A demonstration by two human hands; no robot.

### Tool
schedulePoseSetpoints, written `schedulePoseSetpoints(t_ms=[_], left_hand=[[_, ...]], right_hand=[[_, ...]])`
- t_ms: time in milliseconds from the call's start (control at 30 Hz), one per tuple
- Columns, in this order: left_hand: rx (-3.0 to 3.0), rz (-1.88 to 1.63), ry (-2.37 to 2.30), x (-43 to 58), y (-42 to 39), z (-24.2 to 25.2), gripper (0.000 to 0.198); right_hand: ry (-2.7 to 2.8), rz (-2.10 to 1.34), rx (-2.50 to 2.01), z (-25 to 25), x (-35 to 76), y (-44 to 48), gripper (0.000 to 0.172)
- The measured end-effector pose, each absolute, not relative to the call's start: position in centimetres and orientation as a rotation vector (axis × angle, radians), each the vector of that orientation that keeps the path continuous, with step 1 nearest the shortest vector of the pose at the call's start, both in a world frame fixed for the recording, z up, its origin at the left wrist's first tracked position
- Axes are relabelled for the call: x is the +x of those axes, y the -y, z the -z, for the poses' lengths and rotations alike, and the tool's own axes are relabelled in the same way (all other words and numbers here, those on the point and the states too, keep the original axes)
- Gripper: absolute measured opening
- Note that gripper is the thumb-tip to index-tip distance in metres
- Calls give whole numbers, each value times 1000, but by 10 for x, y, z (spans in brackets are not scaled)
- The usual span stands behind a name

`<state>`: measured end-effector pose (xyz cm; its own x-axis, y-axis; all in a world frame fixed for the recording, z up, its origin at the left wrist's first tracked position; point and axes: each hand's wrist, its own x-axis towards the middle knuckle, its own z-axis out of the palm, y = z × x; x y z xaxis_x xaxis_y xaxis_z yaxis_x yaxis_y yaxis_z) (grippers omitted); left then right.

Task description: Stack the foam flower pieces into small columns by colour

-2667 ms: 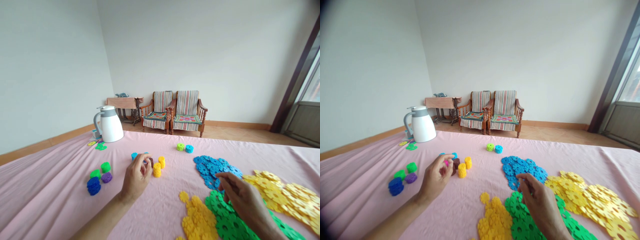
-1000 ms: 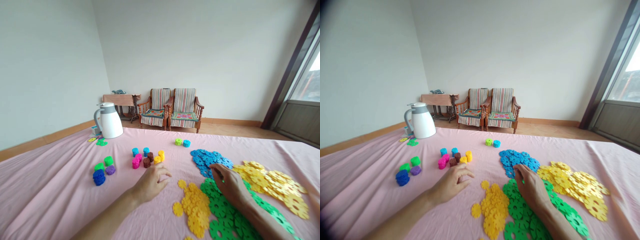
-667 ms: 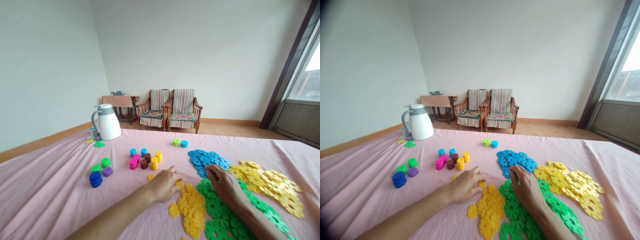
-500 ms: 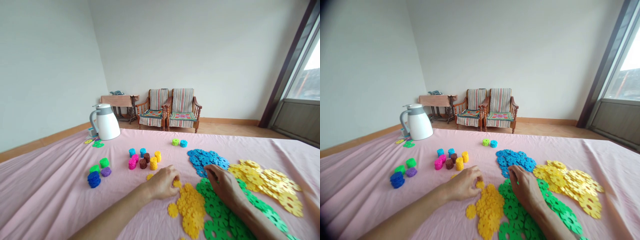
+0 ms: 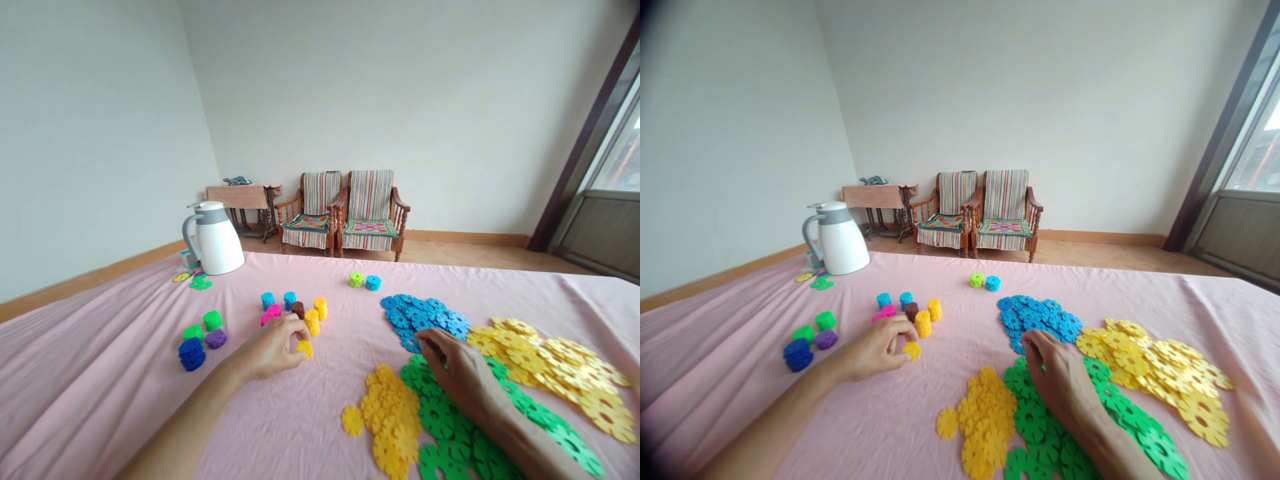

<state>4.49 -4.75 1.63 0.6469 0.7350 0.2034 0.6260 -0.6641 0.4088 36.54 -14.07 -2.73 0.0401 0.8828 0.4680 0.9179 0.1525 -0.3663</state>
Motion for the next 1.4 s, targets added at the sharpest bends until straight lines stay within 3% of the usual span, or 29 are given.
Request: schedulePoseSetpoints(t_ms=[233,467,700,1133,1400], left_hand=[[2630,-493,-1104,50,43,-3,16],[2570,-514,-1019,61,66,-24,11],[2612,-245,-578,93,104,-21,27],[2641,-289,-584,98,111,-3,19],[2646,-286,-623,92,109,-9,27]], right_hand=[[1821,80,-1741,28,366,141,31],[1824,82,-1760,25,365,142,30],[1827,63,-1765,25,365,143,28],[1857,68,-1749,28,365,142,25],[1840,53,-1756,29,366,142,26]])
